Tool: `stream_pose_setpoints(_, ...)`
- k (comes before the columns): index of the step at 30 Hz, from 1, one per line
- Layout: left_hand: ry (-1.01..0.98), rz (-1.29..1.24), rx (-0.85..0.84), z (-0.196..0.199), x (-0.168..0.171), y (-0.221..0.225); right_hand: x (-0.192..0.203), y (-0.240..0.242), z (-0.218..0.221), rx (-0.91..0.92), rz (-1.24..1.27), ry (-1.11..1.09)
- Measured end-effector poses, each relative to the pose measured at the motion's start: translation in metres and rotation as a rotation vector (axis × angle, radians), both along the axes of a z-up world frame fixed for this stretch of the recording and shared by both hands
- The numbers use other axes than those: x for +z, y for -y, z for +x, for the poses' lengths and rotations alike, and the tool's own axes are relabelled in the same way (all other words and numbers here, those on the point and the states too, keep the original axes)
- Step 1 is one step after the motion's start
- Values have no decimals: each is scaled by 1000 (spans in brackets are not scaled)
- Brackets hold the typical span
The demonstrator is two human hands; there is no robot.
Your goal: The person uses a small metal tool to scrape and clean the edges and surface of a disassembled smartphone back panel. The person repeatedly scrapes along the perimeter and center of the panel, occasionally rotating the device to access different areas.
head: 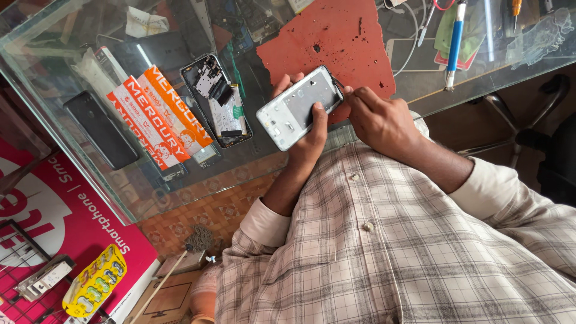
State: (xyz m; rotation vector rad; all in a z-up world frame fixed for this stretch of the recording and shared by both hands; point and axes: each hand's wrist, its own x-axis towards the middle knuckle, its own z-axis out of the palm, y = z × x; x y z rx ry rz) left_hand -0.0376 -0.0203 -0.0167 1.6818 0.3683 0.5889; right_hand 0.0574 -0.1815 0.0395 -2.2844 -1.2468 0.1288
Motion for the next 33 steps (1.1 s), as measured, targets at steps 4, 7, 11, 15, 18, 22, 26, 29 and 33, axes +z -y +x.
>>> stream_pose_setpoints(4, 117, -64, 7, 3, -5, 0, -10, 1, -1, -13, 0, 7)
stream_pose_setpoints(7, 116, -84, 16, 5, -6, 3, -15, 3, 1, -76, 101, -108)
stream_pose_setpoints(11, 124, -75, 8, 5, -6, 3, -16, 2, 2, -106, 170, -159)
stream_pose_setpoints(15, 110, -69, 7, 4, -7, 2, -15, 2, 2, -97, 133, -145)
stream_pose_setpoints(18, 110, -68, 13, 4, -9, 3, -14, 1, 2, -88, 126, -132)
stream_pose_setpoints(22, 87, -84, 18, 5, -10, 4, -11, -1, 4, -47, 121, -77)
stream_pose_setpoints(26, 86, -103, 7, 3, -9, 4, -10, -2, 1, -26, 48, -2)
stream_pose_setpoints(29, 104, -60, 23, 6, -6, 3, -9, -4, 3, -46, 91, -69)
stream_pose_setpoints(33, 107, -81, 40, 5, -5, 5, -12, -1, 1, -70, 114, -92)
